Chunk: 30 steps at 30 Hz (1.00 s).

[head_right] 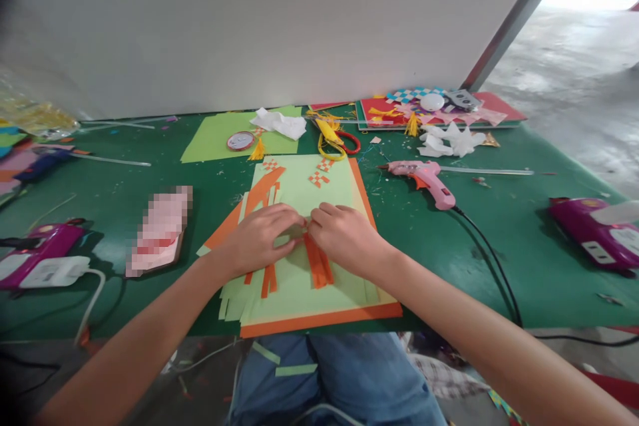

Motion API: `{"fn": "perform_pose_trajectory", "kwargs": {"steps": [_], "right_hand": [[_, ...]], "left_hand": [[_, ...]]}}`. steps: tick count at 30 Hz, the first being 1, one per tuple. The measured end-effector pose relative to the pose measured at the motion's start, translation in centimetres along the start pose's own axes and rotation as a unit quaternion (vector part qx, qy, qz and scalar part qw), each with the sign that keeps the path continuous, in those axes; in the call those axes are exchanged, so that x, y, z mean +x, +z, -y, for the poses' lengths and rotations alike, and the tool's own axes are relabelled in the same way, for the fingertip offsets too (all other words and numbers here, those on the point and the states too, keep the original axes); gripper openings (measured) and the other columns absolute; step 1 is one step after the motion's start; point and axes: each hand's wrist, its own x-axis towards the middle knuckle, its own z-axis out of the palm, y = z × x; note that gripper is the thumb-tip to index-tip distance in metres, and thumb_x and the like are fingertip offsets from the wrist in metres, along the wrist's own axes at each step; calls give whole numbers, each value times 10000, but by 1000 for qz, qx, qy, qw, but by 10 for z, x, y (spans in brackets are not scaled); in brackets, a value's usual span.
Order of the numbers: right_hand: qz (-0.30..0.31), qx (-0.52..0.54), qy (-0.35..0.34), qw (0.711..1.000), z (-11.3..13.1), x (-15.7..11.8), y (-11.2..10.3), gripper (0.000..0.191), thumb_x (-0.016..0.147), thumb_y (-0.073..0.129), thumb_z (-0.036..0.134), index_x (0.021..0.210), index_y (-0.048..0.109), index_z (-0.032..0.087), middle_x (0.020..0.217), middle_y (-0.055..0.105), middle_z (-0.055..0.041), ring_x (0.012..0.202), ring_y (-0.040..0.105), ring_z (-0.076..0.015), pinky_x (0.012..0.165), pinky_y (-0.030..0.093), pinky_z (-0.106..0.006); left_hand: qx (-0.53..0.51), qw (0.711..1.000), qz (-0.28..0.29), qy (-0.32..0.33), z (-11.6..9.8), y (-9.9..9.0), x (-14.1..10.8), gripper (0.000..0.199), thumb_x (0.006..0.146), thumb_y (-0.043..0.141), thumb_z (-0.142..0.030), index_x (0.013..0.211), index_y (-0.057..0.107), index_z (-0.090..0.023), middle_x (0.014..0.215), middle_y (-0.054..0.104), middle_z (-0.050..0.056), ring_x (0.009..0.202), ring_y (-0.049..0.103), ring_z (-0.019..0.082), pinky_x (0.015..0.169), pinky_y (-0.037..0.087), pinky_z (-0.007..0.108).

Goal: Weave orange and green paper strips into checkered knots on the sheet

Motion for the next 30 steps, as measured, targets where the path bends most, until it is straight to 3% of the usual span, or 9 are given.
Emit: {"fn": "perform_pose_trajectory", "kwargs": {"steps": [14, 22, 26, 30], "right_hand": [[-13, 12, -5, 1000, -1, -4, 3, 183, 928, 533, 164, 817, 677, 139, 785, 635, -59, 763, 552, -182, 625, 391, -306], [-8, 40, -22, 999, -15, -13, -3, 205, 939, 503, 152, 854, 688, 133, 811, 644, -70, 824, 560, -181, 704, 411, -299], [-16, 10, -23, 1000, -15, -16, 1, 193, 931, 518, 147, 822, 677, 138, 796, 634, -62, 799, 549, -182, 681, 391, -305], [-22, -12, -23, 999, -13, -16, 4, 213, 921, 522, 137, 750, 647, 150, 762, 616, -47, 750, 530, -179, 644, 363, -313]], "left_hand": [[-16, 1000, 7, -3, -1, -2, 1, 142, 872, 539, -162, 987, 620, -175, 980, 692, 55, 973, 621, 207, 848, 493, 329], [-12, 1000, 0, 23, 0, 0, 1, 183, 943, 507, -259, 998, 652, -162, 997, 700, 71, 990, 618, 214, 856, 483, 341], [16, 999, -17, 25, -2, 6, 3, 255, 964, 488, -344, 981, 660, -155, 938, 688, 73, 930, 609, 214, 814, 484, 340], [45, 998, -20, 30, -4, 11, 5, 230, 954, 508, -317, 971, 676, -161, 921, 667, 68, 914, 592, 215, 804, 483, 343]]}}
